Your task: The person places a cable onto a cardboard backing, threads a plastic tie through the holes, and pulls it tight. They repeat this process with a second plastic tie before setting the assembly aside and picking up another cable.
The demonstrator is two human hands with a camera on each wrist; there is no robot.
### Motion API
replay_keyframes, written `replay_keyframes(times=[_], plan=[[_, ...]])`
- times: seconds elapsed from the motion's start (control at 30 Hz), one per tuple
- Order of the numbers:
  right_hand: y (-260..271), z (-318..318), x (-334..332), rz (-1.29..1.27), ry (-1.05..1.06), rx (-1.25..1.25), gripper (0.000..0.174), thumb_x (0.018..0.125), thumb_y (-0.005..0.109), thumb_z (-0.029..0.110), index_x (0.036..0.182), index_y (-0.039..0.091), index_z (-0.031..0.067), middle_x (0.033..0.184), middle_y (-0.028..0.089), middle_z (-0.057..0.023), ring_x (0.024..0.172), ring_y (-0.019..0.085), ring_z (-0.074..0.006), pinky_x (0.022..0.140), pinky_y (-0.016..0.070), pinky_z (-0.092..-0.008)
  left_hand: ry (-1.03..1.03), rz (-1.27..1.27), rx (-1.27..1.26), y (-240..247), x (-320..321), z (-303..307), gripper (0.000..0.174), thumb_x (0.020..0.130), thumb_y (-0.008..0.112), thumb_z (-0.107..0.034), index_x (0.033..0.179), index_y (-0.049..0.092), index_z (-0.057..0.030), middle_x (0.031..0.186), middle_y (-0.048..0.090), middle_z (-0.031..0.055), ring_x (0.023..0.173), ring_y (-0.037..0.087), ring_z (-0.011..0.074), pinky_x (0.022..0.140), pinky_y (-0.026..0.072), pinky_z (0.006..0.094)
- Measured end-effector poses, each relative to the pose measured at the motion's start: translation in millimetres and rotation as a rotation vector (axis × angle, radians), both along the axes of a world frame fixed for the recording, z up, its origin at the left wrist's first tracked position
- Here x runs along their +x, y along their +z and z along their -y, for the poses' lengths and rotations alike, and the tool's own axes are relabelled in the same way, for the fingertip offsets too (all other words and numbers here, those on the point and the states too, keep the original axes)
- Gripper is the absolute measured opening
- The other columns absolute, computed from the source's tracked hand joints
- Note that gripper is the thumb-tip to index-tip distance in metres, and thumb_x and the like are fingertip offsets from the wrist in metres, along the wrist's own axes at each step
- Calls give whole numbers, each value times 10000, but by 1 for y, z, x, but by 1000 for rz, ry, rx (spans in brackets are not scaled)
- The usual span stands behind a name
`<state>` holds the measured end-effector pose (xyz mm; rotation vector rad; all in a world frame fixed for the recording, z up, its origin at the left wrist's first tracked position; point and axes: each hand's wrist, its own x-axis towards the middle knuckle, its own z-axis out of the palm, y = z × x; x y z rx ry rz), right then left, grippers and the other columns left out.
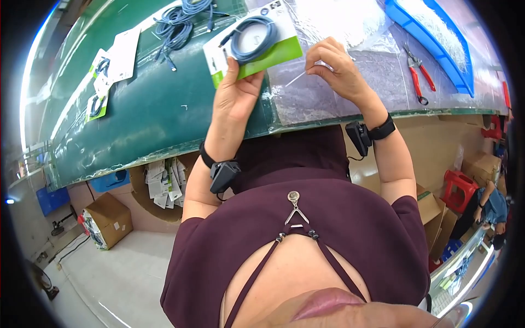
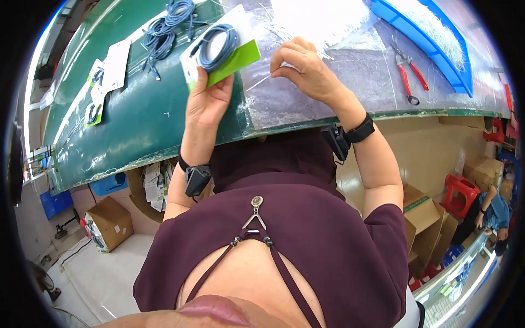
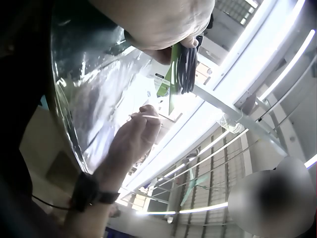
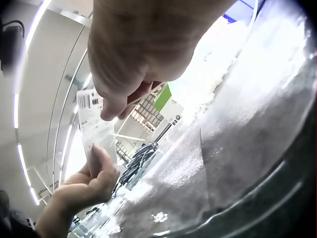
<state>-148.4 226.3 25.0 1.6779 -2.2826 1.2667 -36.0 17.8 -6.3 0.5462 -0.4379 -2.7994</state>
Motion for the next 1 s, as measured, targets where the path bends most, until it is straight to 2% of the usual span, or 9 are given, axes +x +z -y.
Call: replay_keyframes(times=[0.03, 0.07, 0.17, 0.2, 0.3, 0.33, 0.43, 0.7, 1.0], plan=[[0, 2, -2, -15, -54, -22, 124, 733, 704, 37, 820, 623, 75, 880, 594, -24, 867, 536, -205, 824, 399, -316, -41, -4, 106, 2, -4, -2, 322, 855, 668, -155, 1147, 565, -67, 1086, 636, 58, 968, 616, 180, 807, 543, 325], [1, 7, -2, -25, -108, -49, 116, 738, 704, 31, 816, 630, 76, 872, 610, -17, 859, 541, -196, 829, 393, -310, -29, -9, 84, 6, -7, -3, 322, 855, 668, -155, 1147, 565, -67, 1086, 636, 58, 968, 616, 180, 807, 543, 325], [8, 15, -2, -15, -163, -170, 109, 740, 708, 28, 809, 644, 83, 830, 621, -6, 839, 549, -189, 829, 382, -306, -181, -147, 333, 14, -15, -14, 271, 825, 691, -171, 1056, 610, -54, 984, 640, 47, 850, 585, 154, 749, 523, 287], [11, 16, 0, -5, -194, -216, 106, 741, 711, 26, 805, 651, 87, 809, 627, -1, 829, 554, -185, 828, 376, -304, -184, -141, 318, 17, -16, -15, 271, 825, 691, -171, 1056, 610, -54, 984, 640, 47, 850, 585, 154, 749, 523, 287], [27, 18, 9, -59, -271, -236, 116, 729, 722, 34, 804, 664, 101, 808, 633, 4, 817, 556, -179, 819, 372, -309, -222, -248, 760, 29, -18, -19, 240, 819, 695, -169, 1001, 631, -25, 877, 614, 41, 751, 531, 142, 707, 515, 272], [31, 19, 12, -87, -307, -236, 121, 723, 728, 38, 804, 670, 107, 808, 636, 6, 811, 557, -175, 814, 369, -311, -223, -238, 749, 33, -19, -19, 240, 819, 695, -169, 1001, 631, -25, 877, 614, 41, 751, 531, 142, 707, 515, 272], [37, 23, 16, -149, -329, -246, 121, 715, 734, 53, 798, 669, 113, 799, 631, 15, 813, 552, -168, 806, 361, -310, -201, -188, 922, 43, -21, -20, 171, 832, 685, -100, 952, 635, 11, 820, 578, 48, 724, 498, 133, 656, 515, 256], [58, 31, 24, -268, -313, -246, 122, 697, 735, 78, 785, 663, 121, 789, 614, 36, 815, 537, -155, 806, 338, -303, -281, -304, 1070, 53, -19, -23, 100, 839, 599, 46, 934, 628, 38, 776, 540, 64, 729, 491, 131, 610, 522, 228], [55, 34, 21, -269, -304, -255, 128, 695, 736, 85, 793, 662, 120, 799, 610, 31, 827, 539, -157, 815, 337, -308, -277, -290, 1061, 51, -18, -23, 106, 838, 606, 37, 940, 633, 24, 772, 539, 68, 719, 491, 130, 610, 530, 231]])
